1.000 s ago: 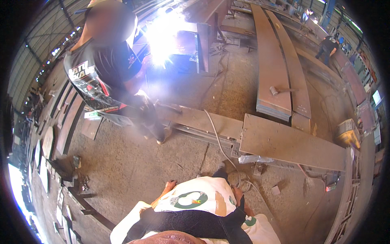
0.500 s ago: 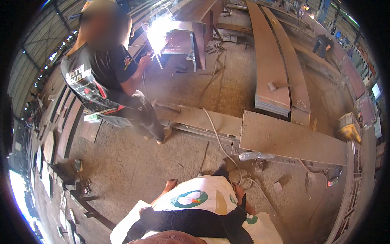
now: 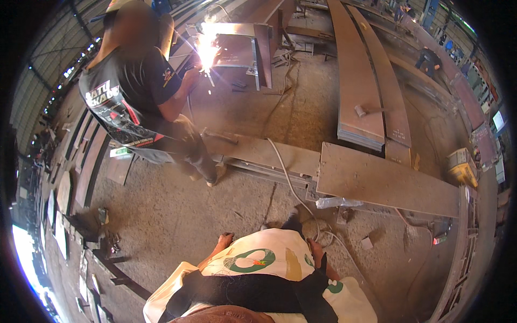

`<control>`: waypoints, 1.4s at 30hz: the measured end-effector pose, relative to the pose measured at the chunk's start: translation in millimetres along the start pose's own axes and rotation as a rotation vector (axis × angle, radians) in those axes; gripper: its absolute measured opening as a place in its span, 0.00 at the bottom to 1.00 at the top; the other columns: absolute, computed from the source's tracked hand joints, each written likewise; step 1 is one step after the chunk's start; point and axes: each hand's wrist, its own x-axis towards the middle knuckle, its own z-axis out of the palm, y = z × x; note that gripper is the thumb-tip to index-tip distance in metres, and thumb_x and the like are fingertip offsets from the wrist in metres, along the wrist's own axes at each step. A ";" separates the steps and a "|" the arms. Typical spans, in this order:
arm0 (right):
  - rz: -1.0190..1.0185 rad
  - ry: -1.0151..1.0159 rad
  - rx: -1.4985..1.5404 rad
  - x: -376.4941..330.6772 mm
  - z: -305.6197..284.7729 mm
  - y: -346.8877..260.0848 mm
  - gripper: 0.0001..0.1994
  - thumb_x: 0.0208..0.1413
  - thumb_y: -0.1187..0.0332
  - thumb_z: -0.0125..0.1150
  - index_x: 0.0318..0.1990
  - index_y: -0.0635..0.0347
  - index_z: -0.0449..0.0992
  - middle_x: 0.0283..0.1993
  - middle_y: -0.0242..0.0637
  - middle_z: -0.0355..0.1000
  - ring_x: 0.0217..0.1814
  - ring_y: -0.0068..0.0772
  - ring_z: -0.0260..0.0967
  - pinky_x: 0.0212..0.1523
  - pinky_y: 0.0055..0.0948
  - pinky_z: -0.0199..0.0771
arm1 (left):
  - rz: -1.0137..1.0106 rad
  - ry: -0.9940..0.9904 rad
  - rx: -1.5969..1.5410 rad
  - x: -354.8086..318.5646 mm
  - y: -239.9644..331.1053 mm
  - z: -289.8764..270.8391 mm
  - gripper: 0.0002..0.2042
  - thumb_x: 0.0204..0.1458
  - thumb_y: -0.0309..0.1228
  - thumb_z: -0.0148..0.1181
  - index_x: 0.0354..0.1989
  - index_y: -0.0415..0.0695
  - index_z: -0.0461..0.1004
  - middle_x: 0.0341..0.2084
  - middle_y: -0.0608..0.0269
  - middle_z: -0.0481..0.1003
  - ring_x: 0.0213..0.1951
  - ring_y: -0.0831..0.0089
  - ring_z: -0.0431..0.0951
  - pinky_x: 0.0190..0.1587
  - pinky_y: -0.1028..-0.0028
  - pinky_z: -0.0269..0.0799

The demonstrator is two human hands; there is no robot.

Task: The person measures metal pieces using a tape measure and marks them with a hammer. They repeatedly measure and adjust the metal pieces while sitting on the floor.

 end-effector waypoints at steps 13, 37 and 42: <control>0.207 -0.003 0.121 -7.6 -4.8 -24.2 0.32 0.52 0.45 0.61 0.55 0.65 0.75 0.50 0.55 0.75 0.48 0.54 0.75 0.49 0.50 0.73 | 0.082 0.012 -0.047 21.3 -1.9 8.3 0.23 0.54 0.42 0.62 0.54 0.41 0.76 0.37 0.53 0.80 0.37 0.64 0.81 0.38 0.65 0.77; 0.167 -0.063 0.292 10.3 7.5 -33.5 0.16 0.60 0.52 0.57 0.34 0.56 0.76 0.27 0.36 0.69 0.25 0.35 0.64 0.29 0.35 0.67 | 0.120 0.021 0.021 26.0 -5.5 -24.4 0.25 0.51 0.47 0.61 0.52 0.43 0.78 0.47 0.48 0.79 0.53 0.55 0.78 0.55 0.62 0.72; 0.266 0.021 0.231 22.0 -13.0 -15.7 0.27 0.55 0.46 0.58 0.49 0.63 0.77 0.45 0.49 0.76 0.40 0.47 0.74 0.39 0.42 0.73 | 0.137 0.033 0.017 26.5 13.4 3.7 0.23 0.53 0.44 0.62 0.53 0.42 0.77 0.37 0.57 0.81 0.37 0.68 0.81 0.39 0.68 0.76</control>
